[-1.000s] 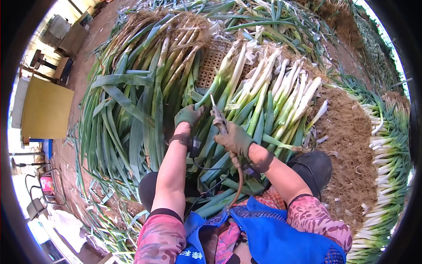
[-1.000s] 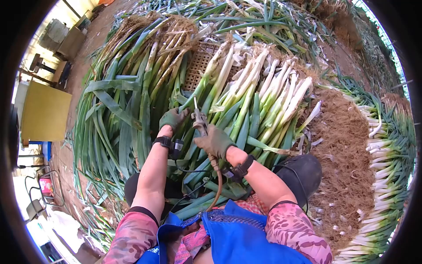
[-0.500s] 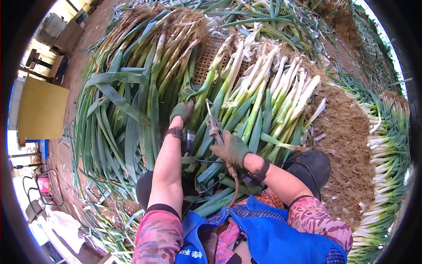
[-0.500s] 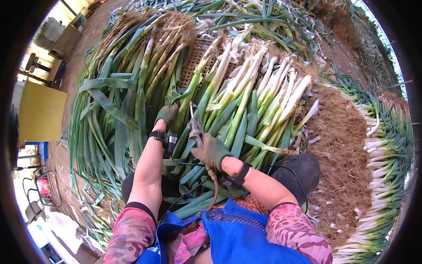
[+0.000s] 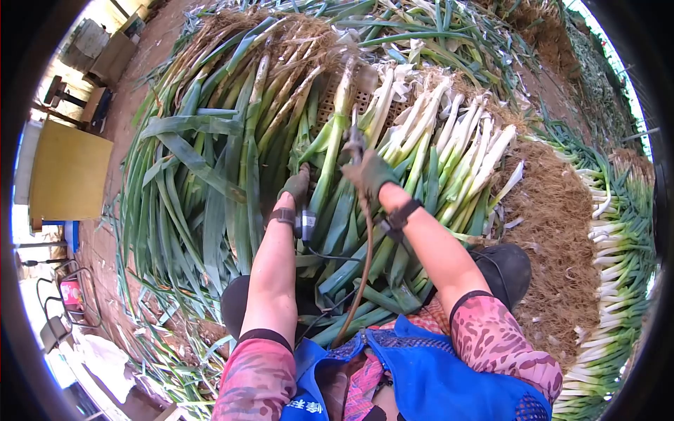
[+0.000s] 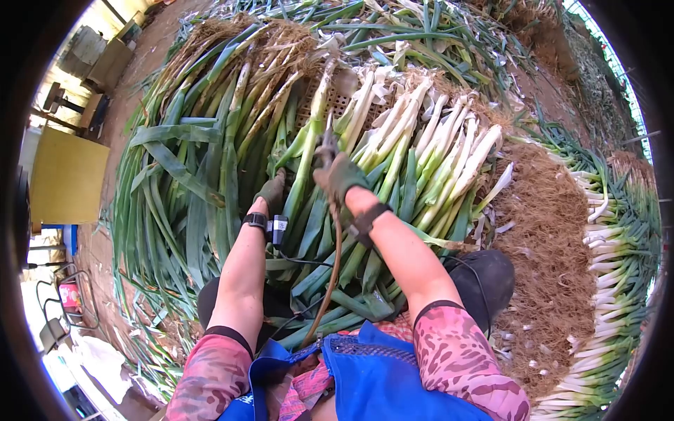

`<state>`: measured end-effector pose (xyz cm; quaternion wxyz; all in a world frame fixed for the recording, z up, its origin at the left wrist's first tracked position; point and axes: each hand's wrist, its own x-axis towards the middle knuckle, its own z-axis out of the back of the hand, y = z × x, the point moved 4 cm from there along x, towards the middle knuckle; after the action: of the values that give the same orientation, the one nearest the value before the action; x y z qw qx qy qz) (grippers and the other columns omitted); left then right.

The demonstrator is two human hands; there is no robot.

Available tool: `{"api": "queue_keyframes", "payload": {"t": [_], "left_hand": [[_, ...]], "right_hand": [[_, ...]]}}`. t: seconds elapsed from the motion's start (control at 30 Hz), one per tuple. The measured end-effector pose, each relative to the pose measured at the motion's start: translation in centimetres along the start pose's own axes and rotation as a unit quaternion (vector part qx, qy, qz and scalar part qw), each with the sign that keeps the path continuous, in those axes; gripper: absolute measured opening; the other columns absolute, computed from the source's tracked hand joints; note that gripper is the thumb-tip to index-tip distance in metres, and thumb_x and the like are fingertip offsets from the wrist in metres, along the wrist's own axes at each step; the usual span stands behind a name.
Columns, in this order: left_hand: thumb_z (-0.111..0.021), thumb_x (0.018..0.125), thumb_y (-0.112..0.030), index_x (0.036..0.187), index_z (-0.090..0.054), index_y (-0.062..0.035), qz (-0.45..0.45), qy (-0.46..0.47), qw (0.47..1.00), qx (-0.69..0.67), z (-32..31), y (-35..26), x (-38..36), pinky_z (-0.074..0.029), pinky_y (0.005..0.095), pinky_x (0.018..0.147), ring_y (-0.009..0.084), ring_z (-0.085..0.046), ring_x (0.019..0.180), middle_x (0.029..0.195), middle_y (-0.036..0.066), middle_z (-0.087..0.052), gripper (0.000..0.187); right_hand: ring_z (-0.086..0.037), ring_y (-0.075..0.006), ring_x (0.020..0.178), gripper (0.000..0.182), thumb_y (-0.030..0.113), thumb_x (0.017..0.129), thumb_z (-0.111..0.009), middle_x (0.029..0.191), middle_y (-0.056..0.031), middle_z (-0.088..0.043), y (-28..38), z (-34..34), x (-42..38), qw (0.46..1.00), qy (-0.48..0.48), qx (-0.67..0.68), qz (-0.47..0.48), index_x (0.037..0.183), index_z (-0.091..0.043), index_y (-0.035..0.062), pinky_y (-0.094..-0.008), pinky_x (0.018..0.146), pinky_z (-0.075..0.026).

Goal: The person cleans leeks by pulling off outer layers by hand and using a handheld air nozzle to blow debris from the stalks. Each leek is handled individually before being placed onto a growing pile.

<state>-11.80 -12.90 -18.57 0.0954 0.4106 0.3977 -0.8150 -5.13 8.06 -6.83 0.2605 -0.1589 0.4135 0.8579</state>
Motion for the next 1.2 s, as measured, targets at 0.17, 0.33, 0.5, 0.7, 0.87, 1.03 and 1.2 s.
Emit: {"api": "queue_keyframes", "payload": {"t": [0.17,0.33,0.5,0.7,0.87,1.03,1.2], "left_hand": [[-0.042,0.094,-0.069,0.118,-0.071,-0.0033,0.007,-0.149,0.977,0.153,0.5,-1.0,-2.8,-0.045,0.0399,0.106,0.0351,-0.061,0.124,0.121,0.023,-0.069,0.076],[-0.064,0.088,-0.053,0.124,-0.061,-0.0074,-0.205,-0.365,0.855,0.306,-0.2,-5.0,-6.9,-0.049,0.0462,0.098,0.0346,-0.065,0.116,0.126,0.022,-0.065,0.058],[-0.066,0.085,-0.045,0.123,-0.061,-0.0119,-0.140,-0.168,0.938,0.271,-2.5,-3.2,-6.7,-0.050,0.0464,0.097,0.0369,-0.065,0.113,0.123,0.020,-0.067,0.051],[-0.064,0.083,-0.038,0.144,-0.051,-0.0159,-0.133,-0.101,0.940,0.296,-1.6,-6.4,-9.6,-0.051,0.0449,0.097,0.0361,-0.066,0.112,0.118,0.019,-0.070,0.066],[-0.063,0.089,-0.034,0.145,-0.050,-0.0165,-0.140,-0.164,0.902,0.374,-4.4,-6.7,-11.2,-0.054,0.0460,0.092,0.0321,-0.067,0.112,0.122,0.015,-0.068,0.060],[-0.065,0.088,-0.034,0.139,-0.056,-0.0169,-0.128,-0.183,0.912,0.345,-4.1,-7.0,-11.6,-0.055,0.0455,0.090,0.0324,-0.067,0.111,0.121,0.015,-0.068,0.054],[-0.075,0.087,-0.040,0.125,-0.066,-0.0073,-0.153,-0.015,0.987,0.046,-1.4,-5.3,-7.4,-0.054,0.0348,0.081,0.0192,-0.070,0.090,0.103,0.011,-0.074,0.051]], "right_hand": [[-0.071,-0.0366,0.097,0.050,0.031,0.077,-0.068,0.103,-0.0250,-0.071,1.2,2.4,-1.7,0.997,0.036,-0.072,0.006,0.116,-0.066,-0.0001,-0.0413,0.087,-0.056],[-0.066,-0.0417,0.112,0.064,0.034,0.078,-0.067,0.115,-0.0298,-0.067,-0.3,-0.1,-6.7,0.987,0.077,-0.143,0.006,0.125,-0.056,-0.0079,-0.0435,0.098,-0.051],[-0.066,-0.0415,0.110,0.068,0.035,0.077,-0.068,0.114,-0.0305,-0.067,-0.6,0.2,-6.2,0.996,0.051,-0.065,-0.018,0.126,-0.053,-0.0094,-0.0436,0.095,-0.052],[-0.068,-0.0421,0.105,0.065,0.037,0.076,-0.070,0.110,-0.0299,-0.068,-0.7,-0.6,-4.6,0.991,0.035,-0.129,0.022,0.121,-0.056,-0.0076,-0.0431,0.090,-0.054],[-0.073,-0.0358,0.079,0.047,0.034,0.077,-0.065,0.080,-0.0222,-0.072,-0.1,3.2,-1.8,0.997,-0.005,0.048,-0.066,0.097,-0.067,-0.0086,-0.0423,0.076,-0.058],[-0.072,-0.0337,0.072,0.050,0.036,0.077,-0.067,0.074,-0.0199,-0.069,-1.1,2.1,-4.1,0.999,-0.013,-0.033,0.029,0.121,-0.066,0.0124,-0.0414,0.070,-0.058],[-0.067,-0.0423,0.107,0.064,0.035,0.077,-0.068,0.109,-0.0310,-0.068,-0.5,1.0,-9.3,0.998,0.064,-0.021,-0.019,0.121,-0.057,-0.0089,-0.0422,0.094,-0.053]]}}
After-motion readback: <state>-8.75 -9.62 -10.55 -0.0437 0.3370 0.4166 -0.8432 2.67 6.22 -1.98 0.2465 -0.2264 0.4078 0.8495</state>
